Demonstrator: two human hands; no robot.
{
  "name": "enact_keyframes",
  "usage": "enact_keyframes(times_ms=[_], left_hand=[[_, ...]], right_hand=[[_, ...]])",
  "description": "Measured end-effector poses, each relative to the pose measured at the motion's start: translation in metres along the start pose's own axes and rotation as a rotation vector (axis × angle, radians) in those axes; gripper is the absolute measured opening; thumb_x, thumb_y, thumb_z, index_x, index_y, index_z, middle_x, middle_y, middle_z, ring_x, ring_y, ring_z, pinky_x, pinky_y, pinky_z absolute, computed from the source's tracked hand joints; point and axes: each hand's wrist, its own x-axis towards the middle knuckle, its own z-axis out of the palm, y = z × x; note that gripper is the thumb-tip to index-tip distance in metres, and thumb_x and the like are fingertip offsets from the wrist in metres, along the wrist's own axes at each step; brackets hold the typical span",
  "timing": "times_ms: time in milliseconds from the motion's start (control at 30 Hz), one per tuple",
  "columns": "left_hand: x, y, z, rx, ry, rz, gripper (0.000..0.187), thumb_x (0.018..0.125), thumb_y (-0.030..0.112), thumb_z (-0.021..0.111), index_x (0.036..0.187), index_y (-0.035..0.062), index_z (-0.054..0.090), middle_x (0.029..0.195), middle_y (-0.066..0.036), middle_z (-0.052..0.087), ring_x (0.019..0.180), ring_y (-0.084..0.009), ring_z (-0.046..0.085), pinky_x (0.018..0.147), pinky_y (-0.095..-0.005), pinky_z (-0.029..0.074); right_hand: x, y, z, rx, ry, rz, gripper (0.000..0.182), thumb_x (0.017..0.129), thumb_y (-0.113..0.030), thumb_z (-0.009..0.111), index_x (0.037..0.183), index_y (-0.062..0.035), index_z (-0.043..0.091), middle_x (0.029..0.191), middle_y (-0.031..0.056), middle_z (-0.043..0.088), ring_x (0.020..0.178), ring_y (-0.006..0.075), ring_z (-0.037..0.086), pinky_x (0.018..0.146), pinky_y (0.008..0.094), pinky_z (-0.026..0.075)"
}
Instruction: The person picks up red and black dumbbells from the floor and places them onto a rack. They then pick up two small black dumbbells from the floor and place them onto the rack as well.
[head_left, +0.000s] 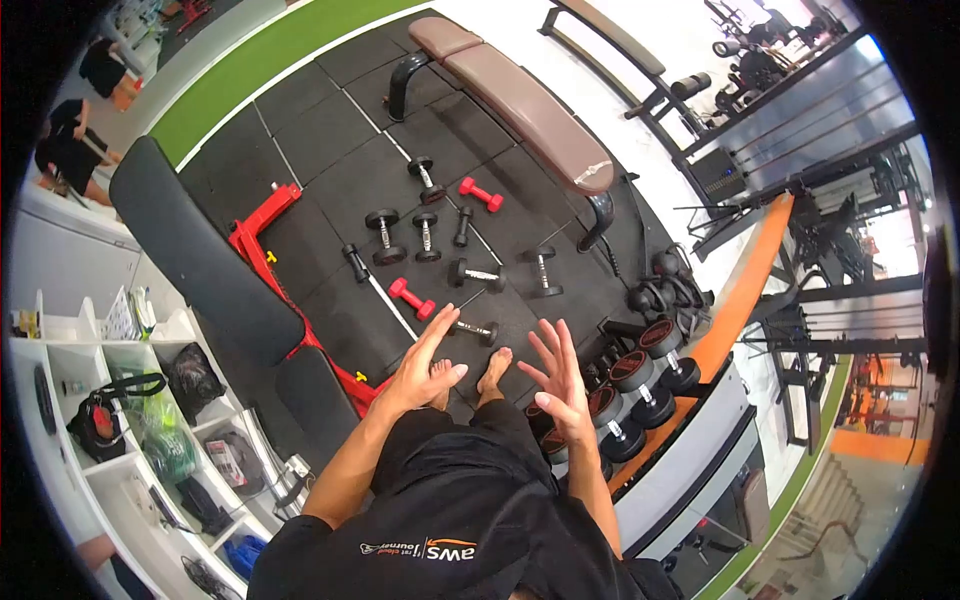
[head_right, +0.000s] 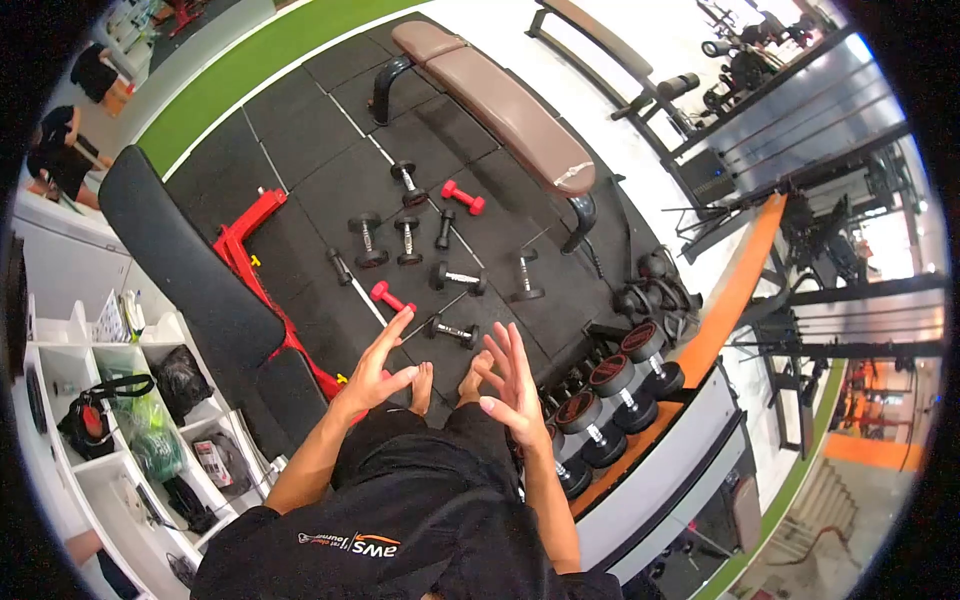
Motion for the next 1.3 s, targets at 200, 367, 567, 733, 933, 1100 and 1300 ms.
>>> enact_keyframes(times_ms=[200, 367, 567, 733, 933, 1100, 1300], left_hand=[[0.020, 0.004, 0.014, 0.044, 0.158, -0.035, 0.079, 0.084, 0.024, 0.069, 0.150, 0.0026, 0.031, 0.156, -0.020, 0.029, 0.145, -0.0317, 0.029, 0.115, -0.0413, 0.027], [0.036, 0.011, 0.034, 0.025, 0.261, -0.106, 0.080, 0.083, 0.021, 0.070, 0.151, 0.0054, 0.030, 0.156, -0.017, 0.030, 0.144, -0.0303, 0.031, 0.111, -0.0448, 0.032], [0.042, 0.012, 0.052, 0.057, 0.409, -0.126, 0.080, 0.084, 0.021, 0.070, 0.151, 0.0062, 0.030, 0.157, -0.016, 0.029, 0.144, -0.0300, 0.031, 0.110, -0.0445, 0.034], [0.042, 0.010, 0.056, 0.063, 0.491, -0.156, 0.079, 0.085, 0.023, 0.070, 0.151, 0.0055, 0.030, 0.158, -0.017, 0.027, 0.144, -0.0303, 0.030, 0.109, -0.0442, 0.036], [0.055, -0.005, 0.034, 0.035, 0.529, -0.183, 0.078, 0.085, 0.017, 0.069, 0.150, 0.0032, 0.030, 0.157, -0.017, 0.028, 0.145, -0.0304, 0.029, 0.112, -0.0419, 0.032], [0.070, -0.020, -0.001, -0.001, 0.571, -0.158, 0.077, 0.083, 0.014, 0.068, 0.149, 0.0003, 0.030, 0.156, -0.019, 0.030, 0.145, -0.0308, 0.028, 0.116, -0.0409, 0.026], [0.072, -0.044, -0.044, -0.050, 0.596, -0.144, 0.076, 0.084, 0.012, 0.067, 0.148, -0.0022, 0.030, 0.155, -0.021, 0.031, 0.145, -0.0314, 0.028, 0.117, -0.0418, 0.024]], right_hand=[[0.036, -0.012, -0.040, -0.012, -0.123, 0.012, 0.111, 0.071, -0.027, 0.076, 0.157, -0.0119, 0.008, 0.160, 0.0178, 0.016, 0.146, 0.0361, 0.021, 0.111, 0.0521, 0.032], [0.065, -0.022, -0.079, 0.013, -0.249, 0.017, 0.105, 0.075, -0.018, 0.072, 0.157, -0.0106, 0.008, 0.160, 0.0162, 0.016, 0.147, 0.0326, 0.021, 0.112, 0.0492, 0.029], [0.100, -0.028, -0.101, 0.020, -0.332, 0.099, 0.105, 0.074, -0.022, 0.073, 0.157, -0.0103, 0.010, 0.159, 0.0175, 0.018, 0.146, 0.0336, 0.023, 0.111, 0.0490, 0.032], [0.136, -0.024, -0.102, 0.023, -0.411, 0.156, 0.102, 0.076, -0.025, 0.071, 0.157, -0.0097, 0.011, 0.159, 0.0185, 0.019, 0.146, 0.0345, 0.024, 0.111, 0.0492, 0.033], [0.183, -0.019, -0.078, -0.017, -0.456, 0.171, 0.098, 0.078, -0.026, 0.069, 0.156, -0.0088, 0.013, 0.158, 0.0192, 0.021, 0.145, 0.0345, 0.025, 0.111, 0.0490, 0.034], [0.215, -0.014, -0.051, -0.032, -0.441, 0.202, 0.097, 0.079, -0.025, 0.069, 0.156, -0.0086, 0.013, 0.158, 0.0189, 0.021, 0.145, 0.0346, 0.025, 0.110, 0.0492, 0.034], [0.241, -0.002, -0.022, -0.105, -0.399, 0.249, 0.094, 0.081, -0.026, 0.068, 0.156, -0.0082, 0.015, 0.158, 0.0183, 0.021, 0.145, 0.0352, 0.024, 0.110, 0.0514, 0.033]])
